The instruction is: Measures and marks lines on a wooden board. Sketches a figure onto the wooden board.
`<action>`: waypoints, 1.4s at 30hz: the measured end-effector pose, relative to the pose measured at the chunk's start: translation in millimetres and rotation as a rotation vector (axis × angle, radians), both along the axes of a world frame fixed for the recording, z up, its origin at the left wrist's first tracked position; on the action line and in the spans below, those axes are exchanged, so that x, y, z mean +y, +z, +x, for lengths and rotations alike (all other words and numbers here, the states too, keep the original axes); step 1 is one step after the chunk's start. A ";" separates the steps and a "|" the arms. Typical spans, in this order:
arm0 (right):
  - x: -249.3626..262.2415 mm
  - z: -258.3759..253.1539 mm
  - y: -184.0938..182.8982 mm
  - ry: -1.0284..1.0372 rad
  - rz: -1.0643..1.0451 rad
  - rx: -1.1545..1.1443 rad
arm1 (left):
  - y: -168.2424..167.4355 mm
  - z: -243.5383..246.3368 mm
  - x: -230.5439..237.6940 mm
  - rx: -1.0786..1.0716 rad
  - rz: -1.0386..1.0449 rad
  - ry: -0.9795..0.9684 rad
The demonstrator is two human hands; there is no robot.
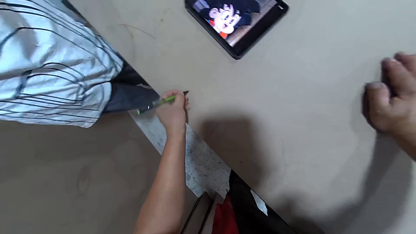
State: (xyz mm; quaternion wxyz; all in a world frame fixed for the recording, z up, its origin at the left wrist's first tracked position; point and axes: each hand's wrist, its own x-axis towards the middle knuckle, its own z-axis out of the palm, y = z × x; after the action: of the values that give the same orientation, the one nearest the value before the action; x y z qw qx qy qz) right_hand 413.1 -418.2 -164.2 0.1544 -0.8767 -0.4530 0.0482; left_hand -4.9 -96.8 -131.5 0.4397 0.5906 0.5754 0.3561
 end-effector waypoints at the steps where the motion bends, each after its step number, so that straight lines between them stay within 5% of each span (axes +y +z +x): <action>1: 0.7 -4.3 6.5 -0.009 -0.015 -0.007 | 0.5 2.6 -38.2 0.015 -0.022 -0.031; 6: -0.8 -2.0 7.0 -0.008 -0.021 -0.038 | 11.1 31.1 -225.7 0.171 -0.092 -0.182; 10: -0.7 -3.2 9.9 -0.014 -0.031 -0.023 | 4.2 55.5 -298.8 0.117 -0.102 -0.213; 28: -0.3 -0.7 8.8 0.009 -0.020 -0.002 | 3.3 89.8 -266.5 0.165 -0.033 -0.129; 37: -0.6 -0.2 9.2 0.003 -0.013 0.018 | 2.2 41.0 -160.1 -0.035 -0.037 0.101; 42: -1.0 -0.2 7.5 0.010 -0.006 0.021 | 4.9 52.2 -190.9 -0.021 -0.061 -0.065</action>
State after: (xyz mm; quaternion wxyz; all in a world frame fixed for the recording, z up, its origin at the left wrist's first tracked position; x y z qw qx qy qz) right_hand 412.8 -419.2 -156.7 0.1562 -0.8743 -0.4557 0.0594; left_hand 47.3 -287.7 -126.6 0.4748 0.5918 0.5616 0.3302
